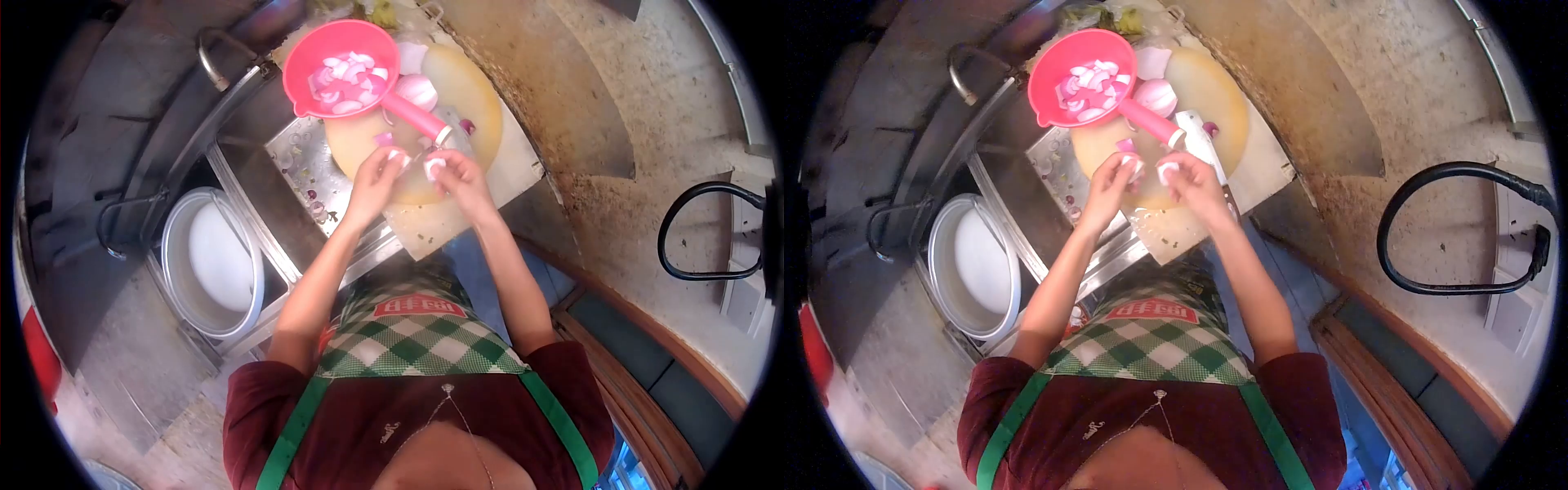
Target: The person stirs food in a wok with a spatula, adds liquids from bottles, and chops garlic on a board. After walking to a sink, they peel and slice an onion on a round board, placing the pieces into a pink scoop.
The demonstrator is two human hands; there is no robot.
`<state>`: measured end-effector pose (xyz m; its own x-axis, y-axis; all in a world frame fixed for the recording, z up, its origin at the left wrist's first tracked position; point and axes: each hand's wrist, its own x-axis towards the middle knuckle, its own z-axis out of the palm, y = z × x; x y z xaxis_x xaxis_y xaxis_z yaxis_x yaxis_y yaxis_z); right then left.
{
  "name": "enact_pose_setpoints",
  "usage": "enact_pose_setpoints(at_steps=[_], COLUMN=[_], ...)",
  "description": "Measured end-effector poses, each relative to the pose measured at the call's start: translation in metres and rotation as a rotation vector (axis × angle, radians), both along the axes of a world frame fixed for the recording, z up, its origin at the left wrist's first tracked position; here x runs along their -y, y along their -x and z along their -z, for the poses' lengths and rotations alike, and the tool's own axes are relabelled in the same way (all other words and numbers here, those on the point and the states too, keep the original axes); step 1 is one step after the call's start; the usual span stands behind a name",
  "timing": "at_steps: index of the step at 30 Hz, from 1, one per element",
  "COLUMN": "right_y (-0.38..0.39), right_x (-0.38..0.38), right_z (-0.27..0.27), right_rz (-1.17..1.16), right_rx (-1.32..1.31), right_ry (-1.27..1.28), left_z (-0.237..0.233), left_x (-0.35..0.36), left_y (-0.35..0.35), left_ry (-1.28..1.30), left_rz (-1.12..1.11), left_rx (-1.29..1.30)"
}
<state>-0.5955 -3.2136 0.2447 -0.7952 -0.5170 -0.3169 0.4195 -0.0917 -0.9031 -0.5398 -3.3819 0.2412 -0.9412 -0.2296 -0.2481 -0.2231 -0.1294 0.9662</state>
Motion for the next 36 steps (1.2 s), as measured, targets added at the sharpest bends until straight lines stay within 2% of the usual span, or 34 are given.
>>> enact_pose_setpoints(at_steps=[3,5,7,9,12,15,16,17,18,19,20,21,22,24,27,28,29,31,34,36], right_y=[-0.014,-0.009,0.014,0.042,0.086,0.122,0.125,0.118,0.103,0.090,0.087,0.087,0.081,0.073,0.072,0.066,0.058,0.037,-0.004,-0.033], right_x=[0.010,0.022,0.041,0.063,0.085,0.071,0.062,0.063,0.065,0.067,0.072,0.079,0.081,0.064,0.017,0.002,-0.013,-0.041,-0.078,-0.104], right_z=[-0.048,-0.074,-0.088,-0.093,-0.099,-0.071,-0.042,-0.034,-0.030,-0.031,-0.035,-0.041,-0.045,-0.088,-0.152,-0.168,-0.179,-0.187,-0.177,-0.157], right_rz=[-0.047,0.009,0.089,0.135,-0.011,-0.198,-0.352,-0.396,-0.430,-0.451,-0.440,-0.434,-0.430,-0.324,-0.292,-0.238,-0.183,-0.071,0.047,0.078], right_rx=[-0.060,-0.222,-0.398,-0.582,-1.188,-0.867,-0.644,-0.360,-0.073,0.212,0.160,0.104,0.062,0.038,-0.109,-0.129,-0.150,-0.190,-0.061,0.037], right_ry=[-0.024,0.010,0.049,0.045,-0.391,-0.715,-0.636,-0.495,-0.349,-0.197,-0.151,-0.106,-0.059,0.016,0.086,0.053,0.022,-0.058,-0.198,-0.276], left_z=[-0.024,-0.049,-0.064,-0.082,-0.087,-0.068,-0.065,-0.058,-0.044,-0.018,-0.004,0.031,0.019,0.024,0.035,0.045,0.044,0.035,0.030,0.036], left_x=[0.013,0.027,0.036,0.050,0.080,0.112,0.114,0.111,0.105,0.101,0.085,0.074,0.049,0.022,0.018,0.022,0.025,0.032,0.043,0.043], left_y=[-0.006,0.004,0.030,0.057,0.082,0.073,0.058,0.041,0.027,0.012,-0.006,-0.018,-0.026,-0.025,0.004,0.017,0.027,0.053,0.090,0.112], left_ry=[0.049,0.137,0.249,0.449,0.964,1.174,1.094,0.917,0.900,0.952,0.933,1.031,0.980,1.057,1.098,1.033,0.978,0.870,0.940,0.973], left_rz=[-0.096,-0.118,-0.245,-0.281,-0.104,-0.329,-0.440,-0.552,-0.686,-0.689,-0.553,-0.433,-0.228,-0.096,-0.021,-0.028,-0.063,-0.128,0.041,0.071], left_rx=[-0.085,-0.131,-0.275,-0.385,-0.288,-0.512,-0.467,-0.375,-0.302,-0.351,-0.305,-0.321,-0.270,-0.268,-0.261,-0.348,-0.324,-0.287,-0.011,0.117])
